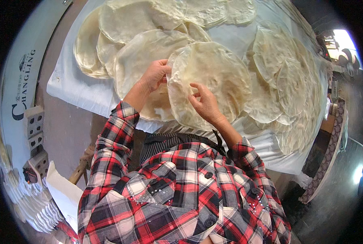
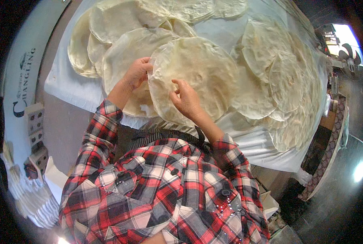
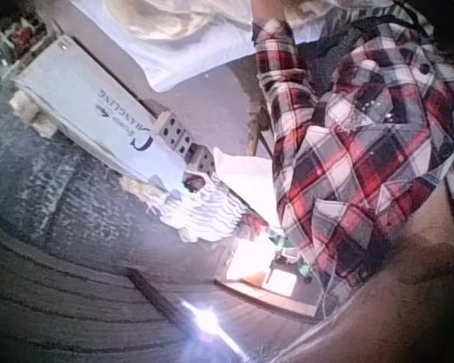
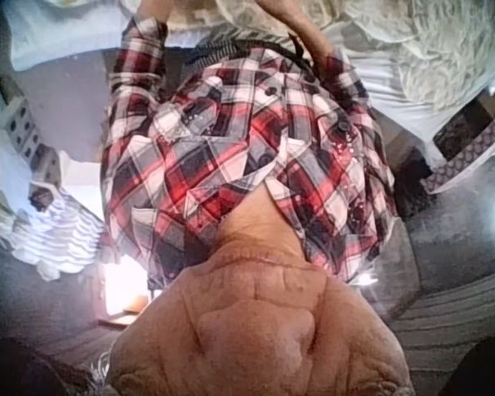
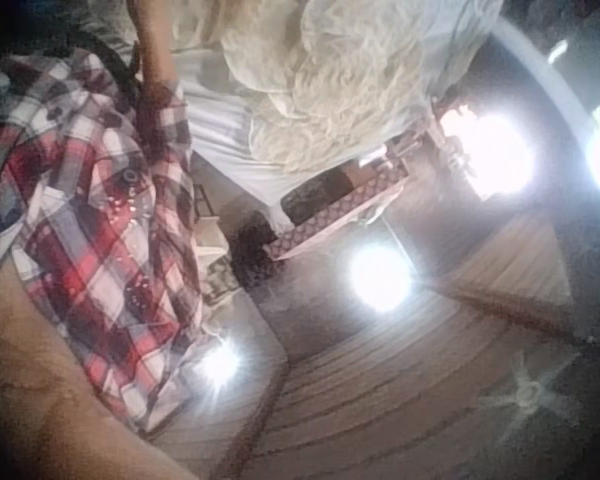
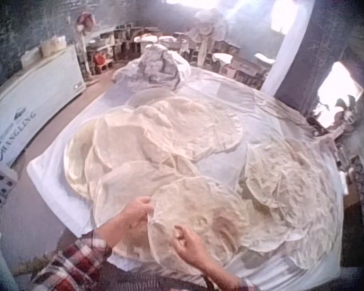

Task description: The person repeatedly picks up thin, round dough sheets from a large pile on a table, unfolds them, and places them back down. The action is continuous and repetitive throughout the clip.

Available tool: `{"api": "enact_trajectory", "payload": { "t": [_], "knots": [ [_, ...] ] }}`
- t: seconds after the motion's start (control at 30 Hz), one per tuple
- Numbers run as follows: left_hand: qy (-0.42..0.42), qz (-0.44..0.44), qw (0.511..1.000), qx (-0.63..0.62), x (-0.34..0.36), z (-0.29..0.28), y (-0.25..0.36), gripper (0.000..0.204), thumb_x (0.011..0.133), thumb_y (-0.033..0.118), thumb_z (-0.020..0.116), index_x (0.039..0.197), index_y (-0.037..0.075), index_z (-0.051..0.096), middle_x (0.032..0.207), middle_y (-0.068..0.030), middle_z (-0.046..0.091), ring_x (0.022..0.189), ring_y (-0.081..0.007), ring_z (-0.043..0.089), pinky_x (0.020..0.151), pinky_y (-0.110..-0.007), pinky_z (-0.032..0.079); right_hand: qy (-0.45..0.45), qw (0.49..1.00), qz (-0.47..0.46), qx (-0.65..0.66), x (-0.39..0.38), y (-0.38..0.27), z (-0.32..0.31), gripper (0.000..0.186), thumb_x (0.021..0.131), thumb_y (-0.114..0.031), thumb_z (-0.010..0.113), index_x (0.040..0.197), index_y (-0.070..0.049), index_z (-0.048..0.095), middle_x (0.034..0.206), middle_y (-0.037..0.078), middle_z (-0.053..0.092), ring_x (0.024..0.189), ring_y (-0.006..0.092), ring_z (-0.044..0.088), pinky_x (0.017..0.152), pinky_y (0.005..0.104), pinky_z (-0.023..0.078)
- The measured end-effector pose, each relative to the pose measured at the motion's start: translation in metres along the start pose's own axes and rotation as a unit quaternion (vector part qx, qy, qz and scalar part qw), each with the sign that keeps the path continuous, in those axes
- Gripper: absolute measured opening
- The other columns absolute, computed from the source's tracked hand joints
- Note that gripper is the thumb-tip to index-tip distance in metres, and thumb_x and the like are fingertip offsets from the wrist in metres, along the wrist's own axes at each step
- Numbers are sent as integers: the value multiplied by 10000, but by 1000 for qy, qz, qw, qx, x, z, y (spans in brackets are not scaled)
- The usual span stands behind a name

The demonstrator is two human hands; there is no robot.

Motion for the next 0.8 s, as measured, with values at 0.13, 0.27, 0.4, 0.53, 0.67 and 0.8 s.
{"api": "enact_trajectory", "payload": {
  "t": [0.13,0.27,0.4,0.53,0.67,0.8],
  "knots": [
    [-93,-10,993,65,-8,34,19,409,757,108,666,1149,53,563,987,-48,634,804,-148,627,664,-300,538,12,982,83,169,23,-3,-4,610,840,-327,622,1296,35,440,1129,198,595,866,242,650,721,350,519],
    [-200,2,974,102,2,56,14,554,737,161,709,1241,78,495,1014,-39,603,883,-147,600,696,-312,526,-52,941,175,285,40,-5,-1,743,839,-492,607,1345,5,386,1085,151,588,868,201,603,667,341,532],
    [-197,-16,974,113,-10,89,25,576,750,144,700,1270,47,473,1086,-52,592,958,-154,588,771,-335,509,-7,928,188,322,45,1,-26,533,807,-287,579,1250,-10,473,1015,110,597,846,189,605,660,353,529],
    [-205,-3,974,101,-24,112,38,575,747,118,628,1288,23,458,1134,-83,589,993,-174,598,804,-329,507,25,916,136,377,38,-7,-51,477,733,-143,538,1185,9,513,991,98,612,799,183,603,646,279,503],
    [-211,8,976,-57,-23,101,47,622,724,79,567,1323,-3,419,1197,-106,564,985,-198,611,837,-345,518,34,827,128,546,36,4,-61,493,723,-98,503,1205,6,517,1050,114,623,878,223,622,767,336,518],
    [-244,65,936,-245,-45,107,72,706,725,70,522,1402,-12,340,1363,-159,464,1129,-238,552,974,-341,442,29,685,69,725,26,-25,-93,569,704,-71,443,1265,20,478,1197,171,580,1052,281,598,958,400,469]
  ]
}}
Point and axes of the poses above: each hand's wrist, its own x-axis towards the middle knuckle, its own z-axis out of the palm, y = z × x, the point moved 9 cm from there along x, towards the middle knuckle
